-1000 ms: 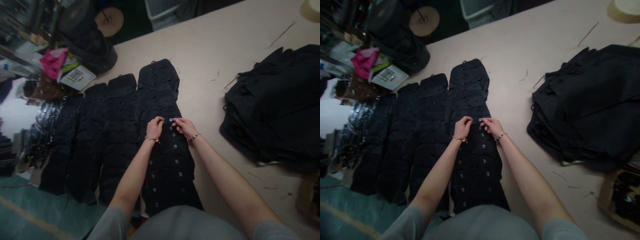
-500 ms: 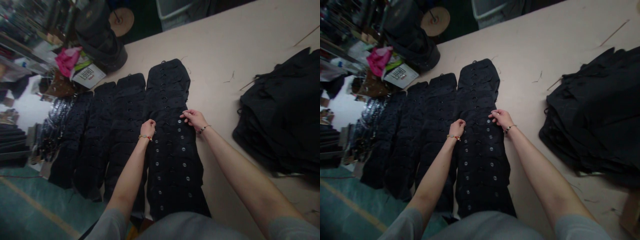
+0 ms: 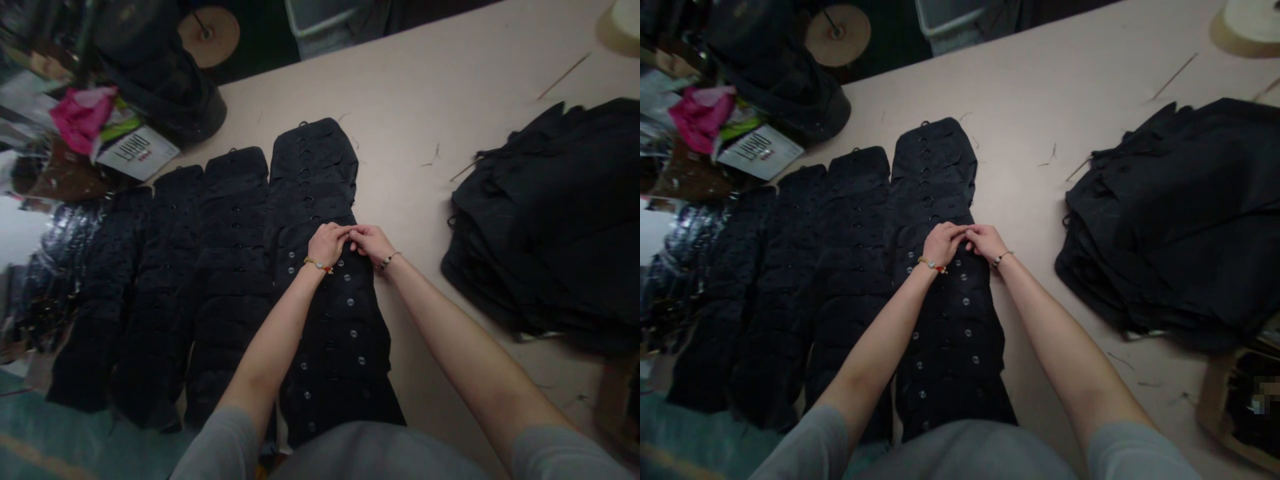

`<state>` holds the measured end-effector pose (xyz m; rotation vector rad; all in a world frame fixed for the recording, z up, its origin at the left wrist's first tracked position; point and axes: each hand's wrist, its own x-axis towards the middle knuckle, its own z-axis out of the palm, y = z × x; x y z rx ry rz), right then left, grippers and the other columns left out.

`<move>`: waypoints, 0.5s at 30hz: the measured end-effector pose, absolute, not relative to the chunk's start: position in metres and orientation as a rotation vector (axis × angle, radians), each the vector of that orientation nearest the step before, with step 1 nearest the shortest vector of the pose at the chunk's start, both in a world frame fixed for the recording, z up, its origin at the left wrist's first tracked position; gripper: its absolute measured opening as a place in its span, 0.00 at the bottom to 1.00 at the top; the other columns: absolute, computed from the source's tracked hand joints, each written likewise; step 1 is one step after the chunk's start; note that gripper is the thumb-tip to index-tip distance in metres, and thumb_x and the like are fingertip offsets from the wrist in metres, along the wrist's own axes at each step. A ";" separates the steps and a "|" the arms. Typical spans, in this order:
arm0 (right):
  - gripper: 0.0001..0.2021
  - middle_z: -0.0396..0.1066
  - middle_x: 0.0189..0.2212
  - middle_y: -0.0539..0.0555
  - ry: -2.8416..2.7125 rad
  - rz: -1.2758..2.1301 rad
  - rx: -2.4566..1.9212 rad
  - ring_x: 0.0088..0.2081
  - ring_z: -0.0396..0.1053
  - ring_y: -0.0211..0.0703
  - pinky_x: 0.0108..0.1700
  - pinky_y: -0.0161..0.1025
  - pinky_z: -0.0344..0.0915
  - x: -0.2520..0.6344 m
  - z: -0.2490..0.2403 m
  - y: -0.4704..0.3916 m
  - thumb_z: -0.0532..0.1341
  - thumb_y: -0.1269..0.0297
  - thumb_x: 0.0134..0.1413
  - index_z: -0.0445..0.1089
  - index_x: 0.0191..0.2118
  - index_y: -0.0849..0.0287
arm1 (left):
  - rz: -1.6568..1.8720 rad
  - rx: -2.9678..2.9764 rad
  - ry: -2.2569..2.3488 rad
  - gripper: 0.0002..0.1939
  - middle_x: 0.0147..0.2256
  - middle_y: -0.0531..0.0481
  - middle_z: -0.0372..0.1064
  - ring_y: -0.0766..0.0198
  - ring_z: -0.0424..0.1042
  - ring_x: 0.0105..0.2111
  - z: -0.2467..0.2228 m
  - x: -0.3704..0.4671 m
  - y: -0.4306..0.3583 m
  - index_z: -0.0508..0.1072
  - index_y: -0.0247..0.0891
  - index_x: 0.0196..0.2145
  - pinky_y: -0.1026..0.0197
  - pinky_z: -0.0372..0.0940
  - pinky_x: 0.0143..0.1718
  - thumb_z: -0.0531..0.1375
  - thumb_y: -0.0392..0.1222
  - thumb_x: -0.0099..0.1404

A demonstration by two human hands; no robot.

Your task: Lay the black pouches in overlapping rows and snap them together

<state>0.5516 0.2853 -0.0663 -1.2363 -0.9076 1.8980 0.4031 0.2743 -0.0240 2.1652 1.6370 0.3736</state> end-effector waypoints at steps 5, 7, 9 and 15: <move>0.12 0.73 0.24 0.52 -0.769 1.872 -1.241 0.16 0.59 0.29 0.14 0.26 0.47 0.552 -0.064 0.285 0.59 0.70 0.56 0.68 0.46 0.64 | 0.483 1.932 1.810 0.08 0.37 0.50 0.74 0.62 0.70 0.39 -0.029 0.407 0.285 0.76 0.42 0.38 0.61 0.63 0.43 0.56 0.40 0.65; 0.11 0.75 0.30 0.55 -0.688 1.834 -1.255 0.18 0.62 0.29 0.14 0.25 0.48 0.551 -0.062 0.285 0.59 0.69 0.56 0.65 0.46 0.62 | 0.480 1.802 1.889 0.08 0.36 0.52 0.75 0.63 0.72 0.37 -0.028 0.404 0.289 0.74 0.42 0.37 0.63 0.64 0.41 0.56 0.40 0.64; 0.09 0.75 0.30 0.54 -0.652 1.812 -1.264 0.17 0.61 0.29 0.14 0.25 0.48 0.550 -0.062 0.286 0.58 0.69 0.55 0.64 0.43 0.61 | 0.429 1.729 1.948 0.07 0.35 0.52 0.75 0.63 0.73 0.36 -0.028 0.403 0.295 0.74 0.43 0.37 0.63 0.64 0.41 0.56 0.39 0.63; 0.09 0.73 0.25 0.52 -0.599 1.815 -1.248 0.16 0.60 0.31 0.13 0.27 0.48 0.550 -0.066 0.288 0.55 0.74 0.49 0.66 0.38 0.62 | 0.323 1.686 2.013 0.07 0.35 0.50 0.76 0.60 0.73 0.38 -0.033 0.413 0.302 0.75 0.43 0.34 0.61 0.64 0.42 0.57 0.41 0.62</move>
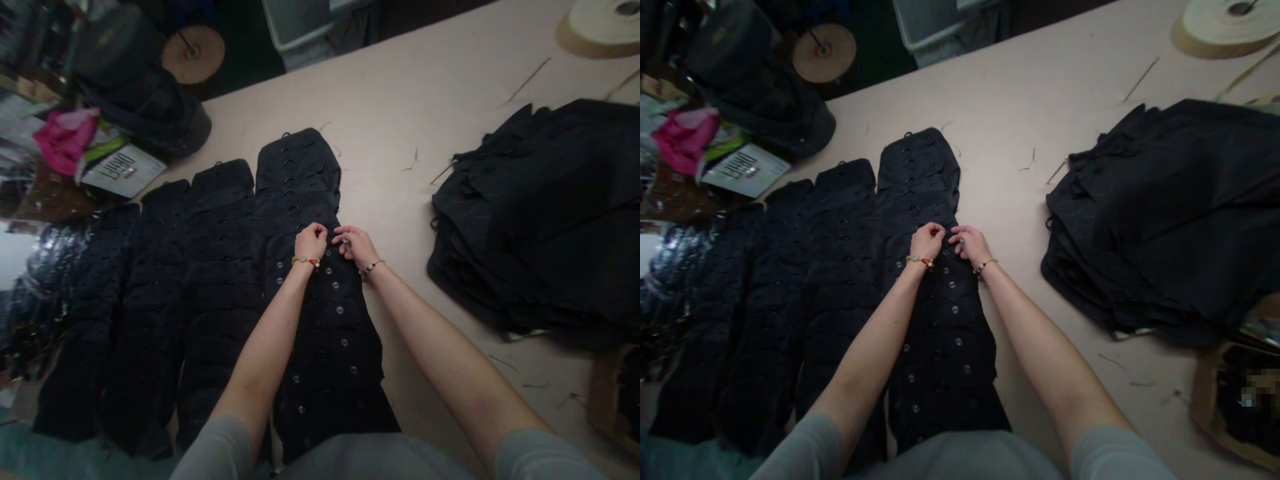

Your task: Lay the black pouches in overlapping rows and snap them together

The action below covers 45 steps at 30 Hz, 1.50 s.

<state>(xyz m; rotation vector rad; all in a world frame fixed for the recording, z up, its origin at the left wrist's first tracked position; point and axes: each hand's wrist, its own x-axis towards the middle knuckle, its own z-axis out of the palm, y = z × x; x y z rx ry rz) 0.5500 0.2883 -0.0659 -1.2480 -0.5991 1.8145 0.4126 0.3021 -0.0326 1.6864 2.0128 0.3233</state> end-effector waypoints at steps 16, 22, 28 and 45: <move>0.06 0.73 0.23 0.51 -0.838 1.819 -1.203 0.14 0.57 0.27 0.13 0.25 0.49 0.552 -0.071 0.282 0.62 0.64 0.53 0.69 0.31 0.62 | 0.728 1.802 1.589 0.10 0.38 0.49 0.76 0.65 0.73 0.37 -0.028 0.411 0.287 0.77 0.39 0.39 0.63 0.66 0.43 0.57 0.39 0.62; 0.12 0.76 0.29 0.54 -0.902 1.899 -1.188 0.17 0.59 0.26 0.14 0.23 0.49 0.559 -0.063 0.280 0.67 0.58 0.47 0.71 0.31 0.63 | 0.746 1.581 1.477 0.07 0.33 0.50 0.75 0.66 0.73 0.34 -0.031 0.403 0.282 0.76 0.36 0.36 0.64 0.66 0.40 0.60 0.38 0.59; 0.12 0.76 0.28 0.55 -0.821 1.867 -1.232 0.17 0.58 0.26 0.14 0.23 0.48 0.556 -0.061 0.283 0.68 0.58 0.46 0.72 0.31 0.63 | 0.720 1.584 1.885 0.06 0.32 0.52 0.73 0.67 0.70 0.32 -0.028 0.354 0.280 0.73 0.38 0.36 0.65 0.63 0.37 0.57 0.38 0.61; 0.06 0.73 0.25 0.53 -0.767 1.816 -1.392 0.17 0.58 0.26 0.14 0.24 0.48 0.545 -0.059 0.290 0.62 0.67 0.53 0.73 0.31 0.65 | -0.073 2.039 2.066 0.12 0.38 0.45 0.70 0.57 0.68 0.41 -0.025 0.296 0.293 0.74 0.42 0.38 0.58 0.61 0.45 0.51 0.38 0.67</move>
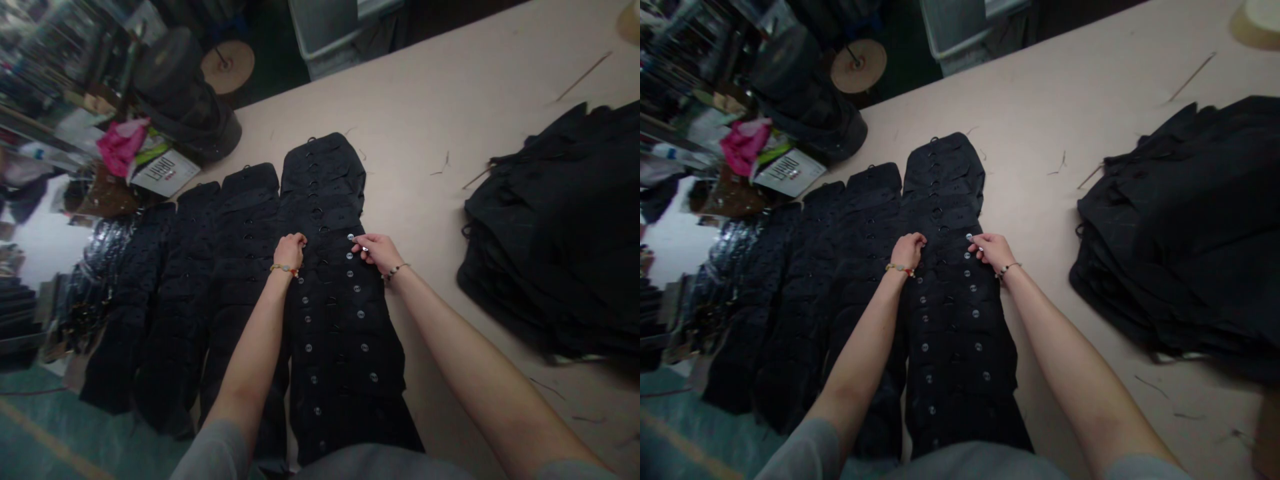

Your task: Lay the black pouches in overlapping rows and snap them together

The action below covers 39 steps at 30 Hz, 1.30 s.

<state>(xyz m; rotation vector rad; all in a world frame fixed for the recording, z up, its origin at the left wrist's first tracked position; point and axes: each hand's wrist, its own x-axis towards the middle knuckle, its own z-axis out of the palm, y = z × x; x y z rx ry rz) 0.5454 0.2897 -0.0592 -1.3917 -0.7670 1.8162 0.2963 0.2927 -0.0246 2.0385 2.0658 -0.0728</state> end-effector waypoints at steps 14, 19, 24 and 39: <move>0.06 0.65 0.19 0.48 -0.695 1.912 -1.117 0.15 0.52 0.26 0.13 0.26 0.43 0.553 -0.044 0.351 0.65 0.65 0.51 0.73 0.33 0.64 | 0.063 2.171 1.726 0.10 0.34 0.47 0.69 0.59 0.67 0.37 -0.027 0.281 0.302 0.70 0.40 0.35 0.58 0.62 0.44 0.49 0.34 0.66; 0.08 0.60 0.17 0.45 -0.826 1.989 -1.006 0.14 0.49 0.25 0.14 0.26 0.42 0.538 -0.052 0.388 0.66 0.64 0.52 0.73 0.34 0.64 | 0.102 2.167 1.657 0.11 0.35 0.48 0.69 0.61 0.67 0.37 -0.025 0.275 0.303 0.70 0.39 0.36 0.58 0.63 0.44 0.48 0.35 0.67; 0.09 0.60 0.17 0.45 -0.853 1.945 -0.983 0.15 0.50 0.25 0.15 0.27 0.41 0.540 -0.058 0.390 0.65 0.64 0.52 0.74 0.35 0.65 | 0.183 2.110 1.725 0.11 0.38 0.48 0.70 0.62 0.69 0.40 -0.026 0.275 0.302 0.71 0.39 0.39 0.59 0.63 0.46 0.49 0.36 0.67; 0.09 0.59 0.17 0.45 -0.851 1.954 -0.966 0.15 0.49 0.26 0.15 0.28 0.43 0.550 -0.061 0.384 0.66 0.60 0.51 0.75 0.35 0.61 | 0.065 2.033 1.808 0.08 0.33 0.49 0.68 0.62 0.67 0.35 -0.024 0.285 0.307 0.70 0.39 0.35 0.60 0.63 0.40 0.51 0.36 0.66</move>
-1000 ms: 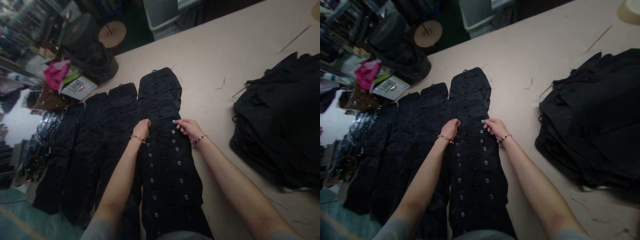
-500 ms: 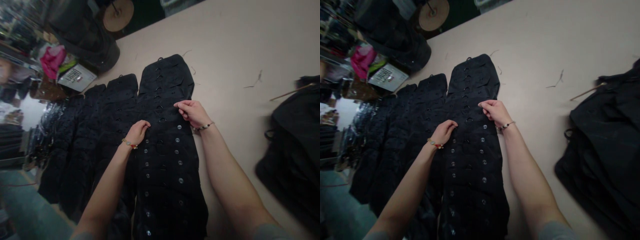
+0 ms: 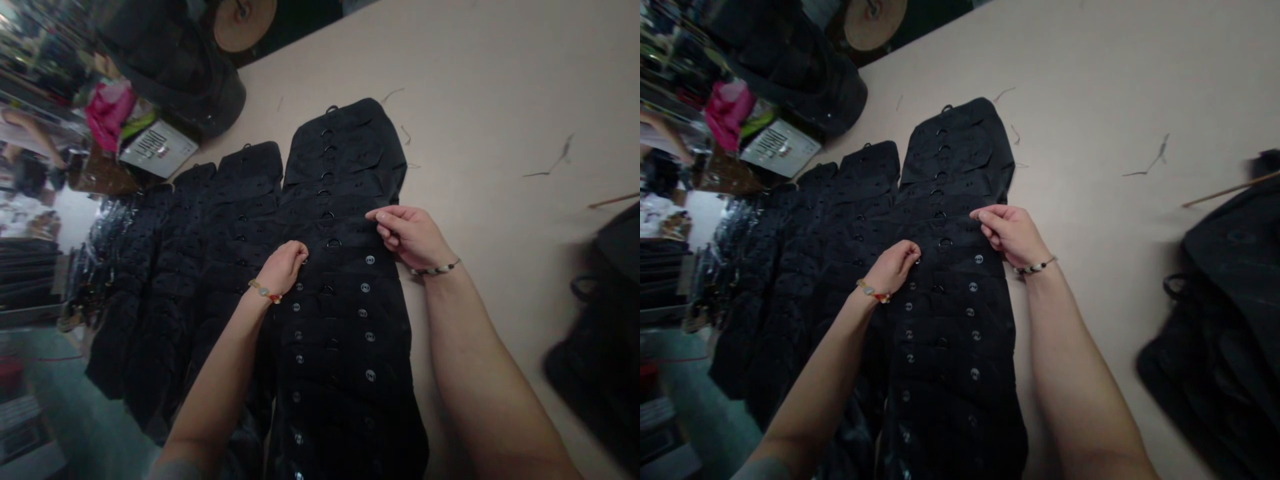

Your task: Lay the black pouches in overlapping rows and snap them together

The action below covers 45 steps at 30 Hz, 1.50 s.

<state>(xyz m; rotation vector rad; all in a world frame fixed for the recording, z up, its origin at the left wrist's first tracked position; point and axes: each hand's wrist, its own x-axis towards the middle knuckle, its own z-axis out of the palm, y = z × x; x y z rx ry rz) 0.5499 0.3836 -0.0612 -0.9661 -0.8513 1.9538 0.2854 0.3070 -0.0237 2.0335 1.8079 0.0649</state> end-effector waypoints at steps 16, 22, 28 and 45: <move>0.13 0.61 0.18 0.45 -0.863 2.127 -0.837 0.16 0.50 0.26 0.16 0.27 0.43 0.554 -0.062 0.374 0.68 0.57 0.46 0.70 0.30 0.63 | 0.614 2.175 1.619 0.11 0.38 0.49 0.72 0.62 0.70 0.42 -0.011 0.397 0.352 0.77 0.44 0.43 0.61 0.65 0.46 0.56 0.41 0.66; 0.13 0.63 0.20 0.46 -0.746 2.087 -0.903 0.17 0.51 0.26 0.16 0.26 0.42 0.556 -0.062 0.377 0.66 0.59 0.49 0.73 0.38 0.63 | 0.750 1.870 1.812 0.09 0.35 0.51 0.74 0.63 0.72 0.35 -0.024 0.391 0.351 0.77 0.41 0.37 0.62 0.66 0.40 0.57 0.41 0.65; 0.13 0.63 0.21 0.47 -0.671 2.027 -0.938 0.17 0.51 0.26 0.15 0.26 0.41 0.562 -0.062 0.380 0.63 0.60 0.52 0.73 0.40 0.64 | 0.761 1.801 1.827 0.11 0.38 0.51 0.75 0.63 0.72 0.35 -0.040 0.396 0.349 0.75 0.41 0.43 0.61 0.66 0.41 0.57 0.39 0.64; 0.15 0.70 0.28 0.49 -0.469 1.669 -0.903 0.19 0.58 0.28 0.15 0.26 0.43 0.585 -0.069 0.391 0.66 0.59 0.49 0.67 0.41 0.58 | 0.297 2.255 1.769 0.06 0.36 0.49 0.72 0.59 0.67 0.39 -0.020 0.420 0.376 0.75 0.42 0.36 0.58 0.63 0.43 0.57 0.39 0.65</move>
